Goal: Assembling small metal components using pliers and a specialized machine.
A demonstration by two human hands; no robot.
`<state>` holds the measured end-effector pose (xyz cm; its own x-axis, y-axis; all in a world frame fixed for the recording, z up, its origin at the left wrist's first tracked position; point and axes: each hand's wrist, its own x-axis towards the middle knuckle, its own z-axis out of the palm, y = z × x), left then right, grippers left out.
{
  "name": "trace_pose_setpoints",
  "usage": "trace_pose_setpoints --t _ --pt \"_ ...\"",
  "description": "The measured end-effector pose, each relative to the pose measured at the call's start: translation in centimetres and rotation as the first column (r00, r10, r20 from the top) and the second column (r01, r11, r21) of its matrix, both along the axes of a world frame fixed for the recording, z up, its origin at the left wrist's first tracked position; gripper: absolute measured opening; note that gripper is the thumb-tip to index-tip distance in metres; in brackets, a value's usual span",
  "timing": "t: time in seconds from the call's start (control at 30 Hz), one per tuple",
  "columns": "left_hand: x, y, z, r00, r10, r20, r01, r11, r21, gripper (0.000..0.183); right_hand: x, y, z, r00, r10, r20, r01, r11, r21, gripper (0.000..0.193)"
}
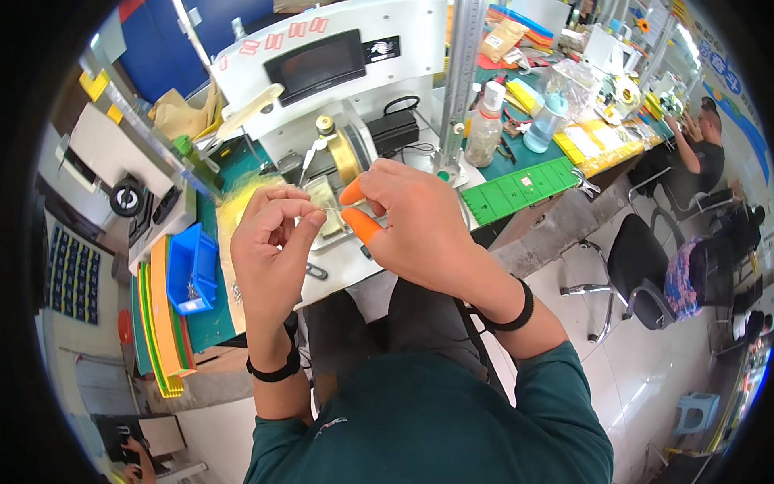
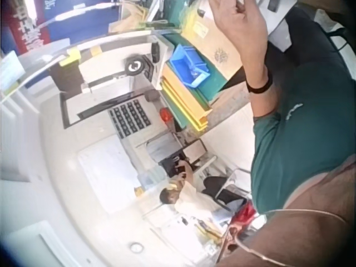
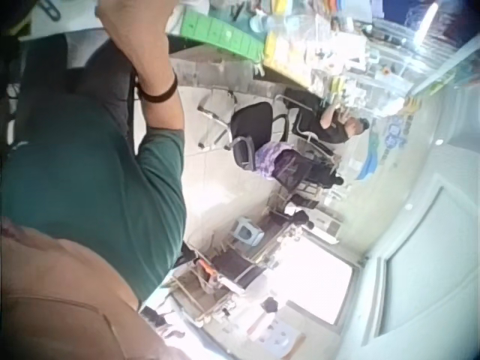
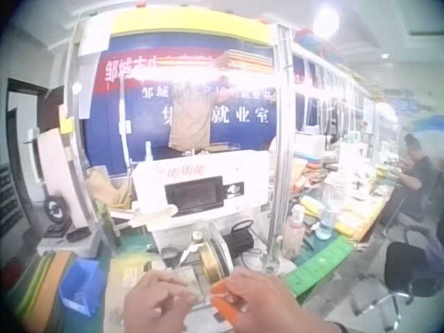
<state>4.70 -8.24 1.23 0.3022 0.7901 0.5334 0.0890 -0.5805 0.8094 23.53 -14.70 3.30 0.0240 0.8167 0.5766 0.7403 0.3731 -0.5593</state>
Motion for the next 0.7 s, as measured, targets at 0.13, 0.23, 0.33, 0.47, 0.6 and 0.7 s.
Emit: trace_pose_setpoints --t 0.13,0.23,0.33,0.47,0.6,0.7 --pt "-0.5 -0.1 0.6 1.000 -0.005 0.017 0.005 1.000 0.007 0.008 -0.7 0.6 0.1 0.999 0.027 -0.016 -0.027 1.000 0.009 0.014" --pt "-0.4 0.3 0.9 1.000 -0.005 0.029 0.005 1.000 0.000 0.004 -0.7 0.9 0.6 0.999 0.037 -0.019 -0.037 0.999 -0.016 0.014" --pt "-0.3 0.1 1.4 0.998 -0.068 -0.020 0.067 0.998 -0.011 0.011 -0.5 0.0 1.2 0.999 0.008 -0.039 -0.007 0.999 0.037 0.016" --pt "0.4 1.3 0.0 0.896 -0.366 0.253 0.353 0.931 0.095 0.058 -0.4 -0.9 2.5 0.999 -0.014 0.030 0.004 0.952 0.308 0.017" --pt "3.7 -0.7 -0.5 0.483 -0.499 0.719 0.782 0.615 -0.099 0.087 -2.0 -0.4 5.2 0.986 0.031 0.167 -0.111 0.858 0.501 0.024" --pt "5.3 -1.6 -2.7 0.222 -0.571 0.790 0.941 0.336 -0.021 0.064 -0.6 1.5 10.1 0.986 0.041 -0.160 0.033 0.899 0.438 0.017"
